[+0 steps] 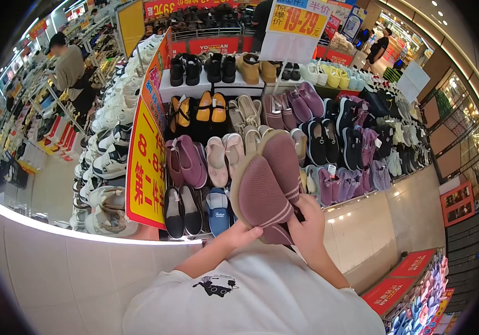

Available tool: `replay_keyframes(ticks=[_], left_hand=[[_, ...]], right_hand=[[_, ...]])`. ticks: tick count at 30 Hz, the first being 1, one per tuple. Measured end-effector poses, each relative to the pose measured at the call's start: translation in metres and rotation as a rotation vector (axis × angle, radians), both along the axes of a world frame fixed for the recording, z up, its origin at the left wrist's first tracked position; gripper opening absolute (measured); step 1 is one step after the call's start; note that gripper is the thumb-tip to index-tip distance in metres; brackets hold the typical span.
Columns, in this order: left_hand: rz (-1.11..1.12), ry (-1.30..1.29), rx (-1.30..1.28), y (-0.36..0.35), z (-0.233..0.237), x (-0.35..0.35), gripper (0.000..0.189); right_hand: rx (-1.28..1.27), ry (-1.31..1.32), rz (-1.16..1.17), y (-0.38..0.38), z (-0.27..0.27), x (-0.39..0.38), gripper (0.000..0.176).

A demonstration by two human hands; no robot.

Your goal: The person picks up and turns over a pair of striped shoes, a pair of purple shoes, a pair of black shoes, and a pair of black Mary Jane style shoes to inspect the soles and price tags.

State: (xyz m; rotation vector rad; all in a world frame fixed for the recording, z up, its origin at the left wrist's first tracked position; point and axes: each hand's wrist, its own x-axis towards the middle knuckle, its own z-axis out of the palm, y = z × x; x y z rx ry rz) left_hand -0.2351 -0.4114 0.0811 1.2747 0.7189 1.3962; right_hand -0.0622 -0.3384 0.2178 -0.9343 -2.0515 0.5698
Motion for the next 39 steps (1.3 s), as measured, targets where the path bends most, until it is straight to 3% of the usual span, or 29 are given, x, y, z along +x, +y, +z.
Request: replay_keyframes(ticks=[6, 12, 14, 19, 23, 24, 28, 31, 35, 39], left_hand=[[0.01, 0.042, 0.03, 0.004, 0.025, -0.002, 0.063], [0.0, 0.198, 0.149, 0.016, 0.04, -0.012, 0.087], [-0.053, 0.099, 0.081, 0.017, 0.039, -0.013, 0.096], [0.015, -0.018, 0.055, 0.021, 0.048, -0.019, 0.097], [0.179, -0.083, 0.226, 0.039, 0.061, -0.018, 0.093], [0.218, -0.068, 0.22, 0.04, 0.061, -0.018, 0.093], [0.21, -0.15, 0.071, 0.039, 0.05, -0.017, 0.103], [-0.003, -0.289, 0.001, 0.031, 0.073, -0.011, 0.111], [-0.095, -0.306, 0.029, 0.023, 0.072, -0.004, 0.112], [-0.027, -0.295, -0.002, 0.02, 0.074, -0.001, 0.102]], right_hand=[[-0.087, 0.048, 0.02, 0.011, 0.004, -0.001, 0.022], [-0.293, 0.126, 0.048, 0.028, 0.018, 0.004, 0.019], [-0.276, 0.169, 0.102, 0.034, 0.02, 0.007, 0.02], [-0.214, 0.24, 0.163, 0.052, 0.016, 0.012, 0.02], [-0.818, 0.55, 0.104, 0.061, 0.022, 0.014, 0.021], [-0.836, 0.645, 0.144, 0.054, 0.034, 0.011, 0.03], [-0.934, 0.982, 0.26, 0.048, 0.041, 0.006, 0.031], [-0.972, 1.157, 0.293, 0.046, 0.022, 0.003, 0.032], [-0.992, 1.252, 0.295, 0.045, 0.009, -0.002, 0.033], [-0.999, 1.292, 0.292, 0.043, 0.001, -0.005, 0.034]])
